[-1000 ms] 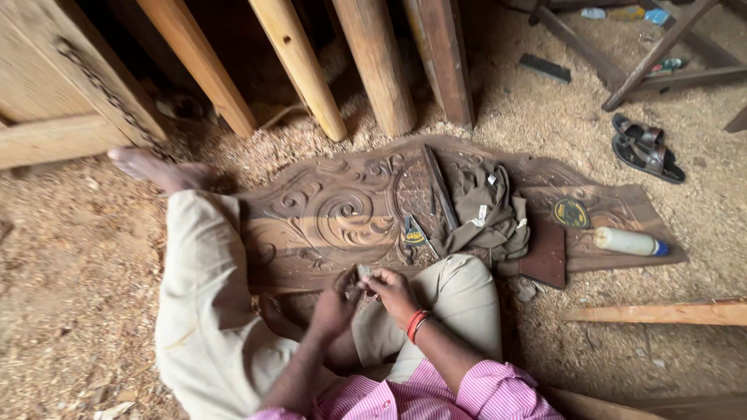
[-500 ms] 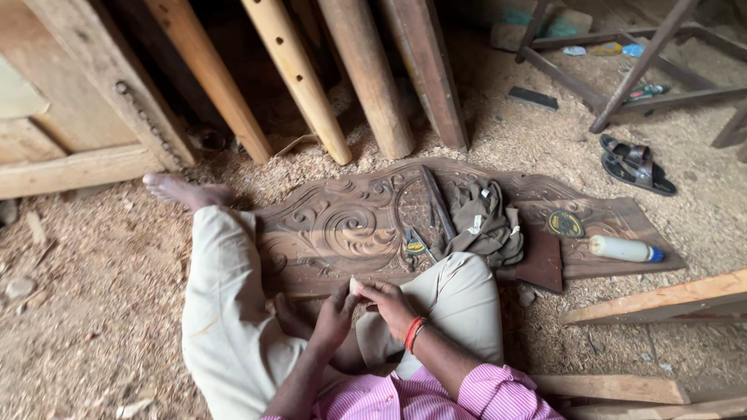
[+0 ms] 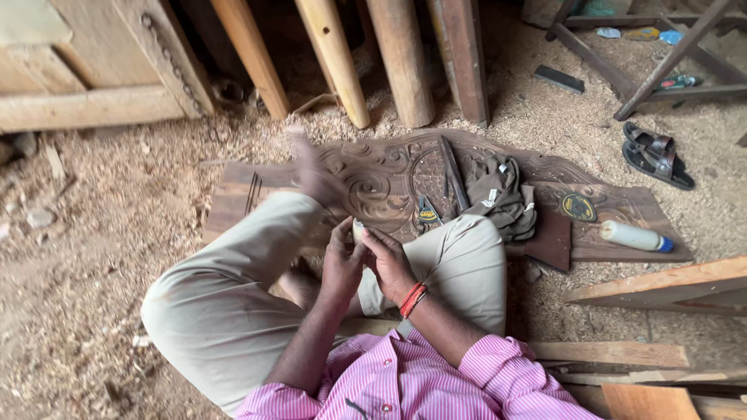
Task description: The person sits on the floor and carves a decorative floral pattern into a wooden panel using a chisel and a mallet. They repeatedly strike the chisel to shape the wood and occasionally wipe away sawdust with their hand.
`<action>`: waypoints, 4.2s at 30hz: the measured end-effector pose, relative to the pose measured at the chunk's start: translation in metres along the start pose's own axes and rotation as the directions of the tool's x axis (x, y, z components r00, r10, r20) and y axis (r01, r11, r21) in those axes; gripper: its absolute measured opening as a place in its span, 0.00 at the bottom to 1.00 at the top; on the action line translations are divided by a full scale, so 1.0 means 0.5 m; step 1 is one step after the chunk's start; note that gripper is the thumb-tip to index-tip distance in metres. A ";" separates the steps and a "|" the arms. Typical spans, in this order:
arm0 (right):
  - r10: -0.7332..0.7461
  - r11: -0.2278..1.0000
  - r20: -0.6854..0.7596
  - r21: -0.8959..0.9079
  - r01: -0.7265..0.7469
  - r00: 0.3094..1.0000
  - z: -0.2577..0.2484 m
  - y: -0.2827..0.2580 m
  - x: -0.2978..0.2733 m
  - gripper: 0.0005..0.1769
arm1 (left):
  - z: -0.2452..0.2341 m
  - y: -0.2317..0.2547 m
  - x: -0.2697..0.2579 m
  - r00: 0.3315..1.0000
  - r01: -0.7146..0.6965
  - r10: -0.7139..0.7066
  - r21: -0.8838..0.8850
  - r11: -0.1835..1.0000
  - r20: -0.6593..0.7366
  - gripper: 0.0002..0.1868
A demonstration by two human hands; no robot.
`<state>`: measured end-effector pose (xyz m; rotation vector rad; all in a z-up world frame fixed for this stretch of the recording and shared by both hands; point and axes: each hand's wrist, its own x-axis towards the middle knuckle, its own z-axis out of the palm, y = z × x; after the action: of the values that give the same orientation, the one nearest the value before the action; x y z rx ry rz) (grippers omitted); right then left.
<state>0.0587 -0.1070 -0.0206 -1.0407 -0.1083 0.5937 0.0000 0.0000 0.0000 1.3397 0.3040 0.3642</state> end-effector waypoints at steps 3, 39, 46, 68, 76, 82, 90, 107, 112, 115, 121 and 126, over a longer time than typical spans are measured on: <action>0.009 0.999 -0.052 0.031 -0.008 0.999 0.014 -0.016 -0.019 0.19 | -0.001 -0.008 0.004 0.997 0.073 -0.070 -0.173 0.982 0.024 0.31; 0.067 0.652 0.048 -0.758 -0.007 0.997 -0.098 0.034 0.244 0.28 | -0.429 -0.055 0.272 0.837 0.310 -0.540 0.740 0.597 0.085 0.41; -0.188 0.390 0.114 -0.903 0.181 0.975 -0.051 0.151 0.417 0.25 | -0.547 -0.205 0.362 0.960 -0.068 0.277 0.995 0.073 0.045 0.35; -0.107 -0.122 0.223 -0.970 0.210 0.969 -0.020 0.216 0.534 0.08 | -0.550 -0.211 0.330 0.962 -0.015 0.271 0.991 0.134 -0.022 0.25; -0.250 -0.022 0.299 -0.953 0.303 0.921 -0.018 0.241 0.510 0.14 | -0.556 -0.237 0.324 0.969 -0.025 0.249 0.988 0.151 -0.013 0.23; -0.191 -0.053 0.215 -0.977 0.208 0.958 -0.014 0.239 0.457 0.12 | -0.556 -0.233 0.333 0.965 0.007 0.261 0.998 0.061 -0.023 0.24; -0.223 -0.160 0.360 -0.930 0.331 0.906 -0.028 0.252 0.511 0.12 | -0.549 -0.203 0.356 0.982 -0.054 0.177 0.993 -0.105 0.072 0.22; -0.234 0.026 0.364 -0.925 0.380 0.902 -0.015 0.230 0.484 0.07 | -0.546 -0.248 0.382 0.938 -0.030 0.344 0.999 -0.027 0.037 0.19; -0.282 0.012 0.287 -0.953 0.303 0.915 -0.009 0.250 0.503 0.08 | -0.551 -0.273 0.381 0.943 -0.031 0.331 0.998 -0.049 0.045 0.22; -0.269 -0.093 0.380 -0.925 0.369 0.885 -0.002 0.248 0.520 0.06 | -0.552 -0.272 0.374 0.947 -0.023 0.319 0.998 -0.059 0.041 0.19; -0.231 -0.068 0.519 -0.852 0.519 0.823 -0.022 0.229 0.498 0.06 | -0.553 -0.271 0.373 0.947 -0.040 0.319 0.999 -0.018 0.044 0.20; -0.210 -0.111 0.513 -0.858 0.501 0.832 -0.036 0.251 0.548 0.05 | -0.552 -0.266 0.368 0.946 -0.037 0.321 0.998 -0.041 0.048 0.19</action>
<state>0.2433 0.0646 -0.1867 -2.2926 -1.2005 -0.0616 0.0626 0.2975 -0.1878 2.9304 0.6396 0.5370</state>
